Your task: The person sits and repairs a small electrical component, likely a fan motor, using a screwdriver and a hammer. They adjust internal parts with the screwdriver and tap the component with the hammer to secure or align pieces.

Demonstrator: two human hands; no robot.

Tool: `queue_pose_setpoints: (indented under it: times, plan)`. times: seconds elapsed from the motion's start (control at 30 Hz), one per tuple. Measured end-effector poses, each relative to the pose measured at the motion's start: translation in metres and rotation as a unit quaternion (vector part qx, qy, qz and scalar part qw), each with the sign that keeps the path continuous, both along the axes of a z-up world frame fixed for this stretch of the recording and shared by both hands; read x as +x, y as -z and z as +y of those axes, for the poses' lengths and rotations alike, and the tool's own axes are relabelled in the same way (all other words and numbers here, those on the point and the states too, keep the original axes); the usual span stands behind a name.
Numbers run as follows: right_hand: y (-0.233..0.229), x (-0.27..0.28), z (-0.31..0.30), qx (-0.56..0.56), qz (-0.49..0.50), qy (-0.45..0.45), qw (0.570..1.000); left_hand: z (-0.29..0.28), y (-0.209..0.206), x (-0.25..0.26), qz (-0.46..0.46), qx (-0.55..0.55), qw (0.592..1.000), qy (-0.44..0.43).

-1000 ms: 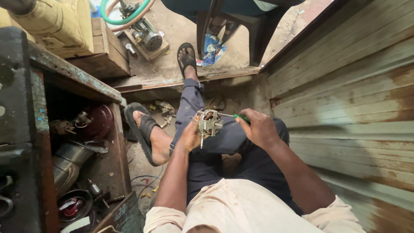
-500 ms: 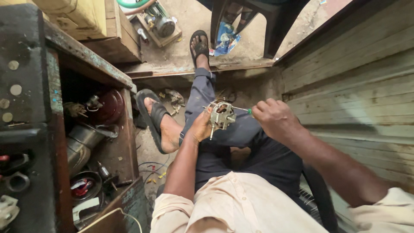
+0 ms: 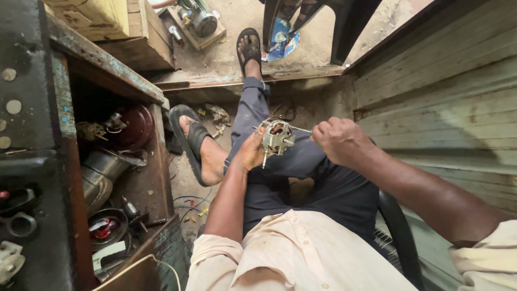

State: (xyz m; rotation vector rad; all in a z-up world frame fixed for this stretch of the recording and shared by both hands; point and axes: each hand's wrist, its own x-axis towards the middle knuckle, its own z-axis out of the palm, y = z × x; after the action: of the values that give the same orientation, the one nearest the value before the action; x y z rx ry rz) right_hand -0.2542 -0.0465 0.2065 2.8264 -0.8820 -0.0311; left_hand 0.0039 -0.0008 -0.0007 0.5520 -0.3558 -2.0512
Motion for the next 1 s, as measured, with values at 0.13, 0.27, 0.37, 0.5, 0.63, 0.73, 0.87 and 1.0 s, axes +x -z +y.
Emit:
queue_pose_setpoints:
  times: [0.13, 0.27, 0.37, 0.5, 0.63, 0.73, 0.87, 1.0]
  plan:
    - [0.004, 0.006, 0.006, 0.133, -0.092, 0.127, 0.979, 0.004, 0.011, 0.001, 0.000, -0.009, 1.000, 0.000]
    - [-0.002, 0.013, 0.005, 0.227, -0.077, 0.231, 0.943, 0.002, 0.016, -0.002, -0.009, -0.001, 1.000, -0.007]
    - [-0.007, 0.019, 0.002, 0.230, -0.070, 0.235, 0.942, 0.001, 0.014, -0.004, -0.006, -0.002, 1.000, -0.017]
    - [-0.008, 0.025, 0.000, 0.192, -0.161, 0.178, 0.951, 0.001, 0.010, -0.003, 0.004, 0.015, 1.000, -0.015]
    - [0.005, 0.025, 0.000, 0.222, -0.297, 0.168, 0.913, 0.001, 0.004, -0.003, 0.007, 0.030, 0.999, -0.010]
    - [0.026, 0.024, 0.008, 0.170, -0.418, 0.145, 0.881, -0.001, 0.001, -0.002, -0.003, 0.052, 0.999, -0.005]
    - [0.058, 0.026, 0.029, 0.121, -0.477, 0.169, 0.854, -0.005, -0.006, -0.002, -0.003, 0.057, 0.998, -0.002]
    - [0.084, 0.021, 0.050, 0.066, -0.518, 0.161, 0.838, -0.006, -0.010, -0.003, -0.013, 0.067, 0.998, -0.010]
